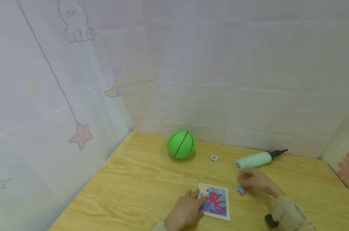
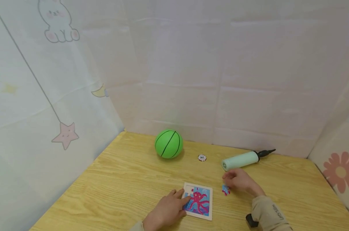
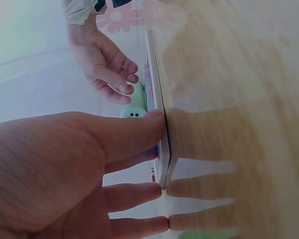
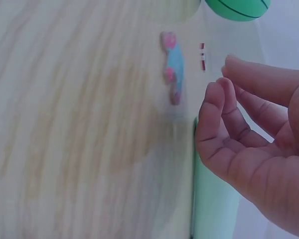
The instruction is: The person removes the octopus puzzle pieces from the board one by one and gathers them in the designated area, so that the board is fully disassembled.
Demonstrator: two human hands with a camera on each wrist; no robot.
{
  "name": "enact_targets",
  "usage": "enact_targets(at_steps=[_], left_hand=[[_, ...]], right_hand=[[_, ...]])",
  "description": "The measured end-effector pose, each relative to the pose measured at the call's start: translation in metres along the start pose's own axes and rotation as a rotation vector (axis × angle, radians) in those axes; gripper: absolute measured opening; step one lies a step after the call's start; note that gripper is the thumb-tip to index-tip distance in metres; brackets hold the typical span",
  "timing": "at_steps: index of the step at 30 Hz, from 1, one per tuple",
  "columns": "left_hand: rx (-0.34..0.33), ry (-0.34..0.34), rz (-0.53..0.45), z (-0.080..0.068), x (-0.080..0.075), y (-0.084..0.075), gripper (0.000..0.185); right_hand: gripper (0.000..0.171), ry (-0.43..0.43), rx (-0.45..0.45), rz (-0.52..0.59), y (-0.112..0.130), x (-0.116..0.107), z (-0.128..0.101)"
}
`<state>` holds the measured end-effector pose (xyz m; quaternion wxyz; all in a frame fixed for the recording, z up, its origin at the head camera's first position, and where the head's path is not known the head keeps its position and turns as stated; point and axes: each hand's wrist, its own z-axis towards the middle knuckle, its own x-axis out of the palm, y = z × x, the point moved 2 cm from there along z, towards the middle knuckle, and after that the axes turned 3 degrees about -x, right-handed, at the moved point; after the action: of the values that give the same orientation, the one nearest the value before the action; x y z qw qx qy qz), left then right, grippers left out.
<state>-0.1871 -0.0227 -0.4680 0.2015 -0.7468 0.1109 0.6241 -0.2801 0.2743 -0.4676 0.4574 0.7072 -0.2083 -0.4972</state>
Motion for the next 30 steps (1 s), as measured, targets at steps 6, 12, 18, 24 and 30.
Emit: enact_targets(at_steps=[6, 12, 18, 24, 30], left_hand=[[0.002, -0.001, 0.002, 0.001, 0.001, 0.000, 0.048], [-0.007, 0.022, -0.013, 0.001, -0.001, 0.000, 0.047], [0.001, 0.010, -0.010, -0.001, -0.004, -0.002, 0.047], [-0.004, 0.016, -0.007, -0.002, -0.005, -0.003, 0.047], [-0.001, 0.016, -0.005, -0.001, -0.005, -0.002, 0.047]], right_hand=[[0.028, -0.035, -0.087, -0.031, 0.024, 0.004, 0.004], [0.028, -0.018, -0.150, -0.048, 0.044, 0.014, 0.010], [0.024, 0.003, -0.194, -0.067, 0.053, 0.027, 0.019], [0.021, 0.076, -0.247, -0.065, 0.054, 0.047, 0.029], [0.020, 0.115, -0.228, -0.061, 0.053, 0.066, 0.040]])
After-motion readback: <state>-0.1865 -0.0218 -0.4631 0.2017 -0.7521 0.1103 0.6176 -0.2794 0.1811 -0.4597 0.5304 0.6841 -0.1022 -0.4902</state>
